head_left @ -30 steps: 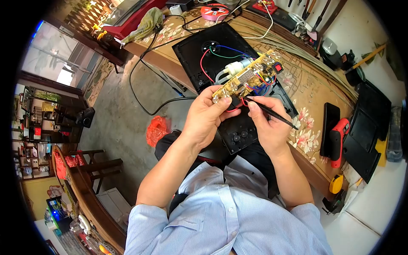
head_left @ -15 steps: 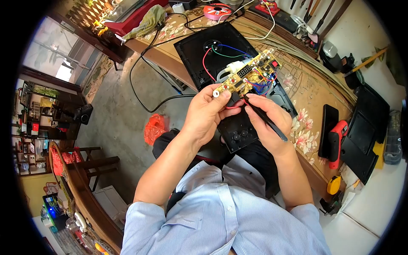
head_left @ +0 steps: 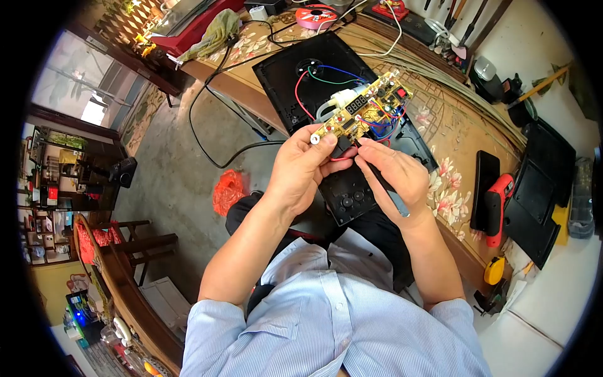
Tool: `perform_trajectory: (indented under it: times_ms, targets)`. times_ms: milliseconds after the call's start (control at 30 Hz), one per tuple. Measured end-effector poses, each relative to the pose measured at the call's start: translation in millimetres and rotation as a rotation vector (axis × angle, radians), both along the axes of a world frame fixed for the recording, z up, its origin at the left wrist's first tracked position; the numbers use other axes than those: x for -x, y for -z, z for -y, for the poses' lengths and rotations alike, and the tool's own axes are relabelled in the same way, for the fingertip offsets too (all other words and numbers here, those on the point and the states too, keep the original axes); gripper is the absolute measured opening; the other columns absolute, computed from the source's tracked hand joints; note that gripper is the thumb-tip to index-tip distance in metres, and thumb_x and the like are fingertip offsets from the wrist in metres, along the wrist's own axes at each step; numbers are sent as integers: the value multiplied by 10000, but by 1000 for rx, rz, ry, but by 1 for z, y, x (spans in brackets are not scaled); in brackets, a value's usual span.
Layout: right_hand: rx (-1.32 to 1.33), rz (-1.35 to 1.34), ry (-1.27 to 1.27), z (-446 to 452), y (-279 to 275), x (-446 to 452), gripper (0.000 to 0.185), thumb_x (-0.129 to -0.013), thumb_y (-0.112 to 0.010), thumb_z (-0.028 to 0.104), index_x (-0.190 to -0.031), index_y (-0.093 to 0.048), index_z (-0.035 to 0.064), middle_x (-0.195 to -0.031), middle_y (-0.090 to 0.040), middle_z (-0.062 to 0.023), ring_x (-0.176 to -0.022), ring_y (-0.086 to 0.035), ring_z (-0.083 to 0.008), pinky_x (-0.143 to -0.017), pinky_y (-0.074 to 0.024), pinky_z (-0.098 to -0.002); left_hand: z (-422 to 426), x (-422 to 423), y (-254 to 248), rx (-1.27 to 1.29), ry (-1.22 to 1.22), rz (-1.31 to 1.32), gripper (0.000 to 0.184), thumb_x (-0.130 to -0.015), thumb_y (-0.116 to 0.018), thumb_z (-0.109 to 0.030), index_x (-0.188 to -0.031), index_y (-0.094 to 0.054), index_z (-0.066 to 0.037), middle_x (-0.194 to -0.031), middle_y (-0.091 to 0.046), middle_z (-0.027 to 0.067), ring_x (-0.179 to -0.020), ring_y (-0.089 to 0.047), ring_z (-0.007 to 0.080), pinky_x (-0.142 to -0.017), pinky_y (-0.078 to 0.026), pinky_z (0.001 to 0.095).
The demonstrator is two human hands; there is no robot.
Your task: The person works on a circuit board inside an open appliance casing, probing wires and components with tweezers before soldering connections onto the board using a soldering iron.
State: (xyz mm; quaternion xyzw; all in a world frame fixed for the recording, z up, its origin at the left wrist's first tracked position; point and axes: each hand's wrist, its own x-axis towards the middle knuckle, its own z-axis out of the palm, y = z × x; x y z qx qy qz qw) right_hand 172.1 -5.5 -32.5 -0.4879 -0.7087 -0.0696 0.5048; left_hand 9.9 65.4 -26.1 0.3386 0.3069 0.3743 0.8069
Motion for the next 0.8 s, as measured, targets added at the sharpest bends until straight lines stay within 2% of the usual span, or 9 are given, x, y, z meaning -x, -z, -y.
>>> perform_trajectory:
  times_ms: [100, 300, 533, 633, 733, 800]
  targets:
    - [-5, 92, 17, 2, 3, -2, 256, -733, -698, 48, -983, -648, 31, -985, -682, -129, -708, -655, -236, -578, -495, -308, 0, 0, 0, -2, -2, -16, 241, -939, -561, -131, -1139, -520, -3, -1093, -630, 113, -946, -653, 202, -813, -576, 347]
    - [37, 242, 41, 6, 4, -4, 274, -755, -603, 97, -1018, -651, 38, -1049, -669, -120, -717, -642, -221, -582, -486, -317, 0, 1, -1, 3, 10, -5, 248, -936, -567, -114, -1141, -491, 3, -1073, -621, 107, -930, -643, 186, -809, -569, 340]
    - [12, 266, 47, 7, -1, -5, 268, -758, -606, 96, -1016, -653, 42, -1034, -674, -112, -744, -651, -222, -582, -488, -315, 1, -1, -1, -44, -1, -35, 259, -926, -580, -109, -1153, -508, -9, -1095, -627, 104, -971, -641, 186, -821, -570, 350]
    - [49, 175, 49, 11, -6, -1, 221, -757, -647, 51, -978, -653, 45, -1027, -674, -110, -767, -655, -235, -626, -509, -324, 1, -1, 2, -50, 8, -36, 268, -922, -583, -97, -1160, -498, -9, -1100, -623, 103, -970, -641, 189, -813, -573, 351]
    - [26, -316, -56, 11, -10, -3, 148, -768, -640, -14, -903, -600, 29, -963, -682, -129, -770, -659, -248, -705, -527, -309, 1, 1, 2, -40, 15, -18, 274, -920, -582, -86, -1166, -489, -9, -1108, -618, 107, -973, -641, 202, -812, -573, 350]
    - [169, -535, -124, 15, -16, -10, 126, -799, -618, 13, -918, -577, 25, -893, -675, -140, -733, -663, -249, -664, -522, -309, 1, 1, 2, -35, 21, -15, 277, -919, -580, -80, -1169, -484, -10, -1113, -615, 110, -974, -641, 210, -814, -572, 350]
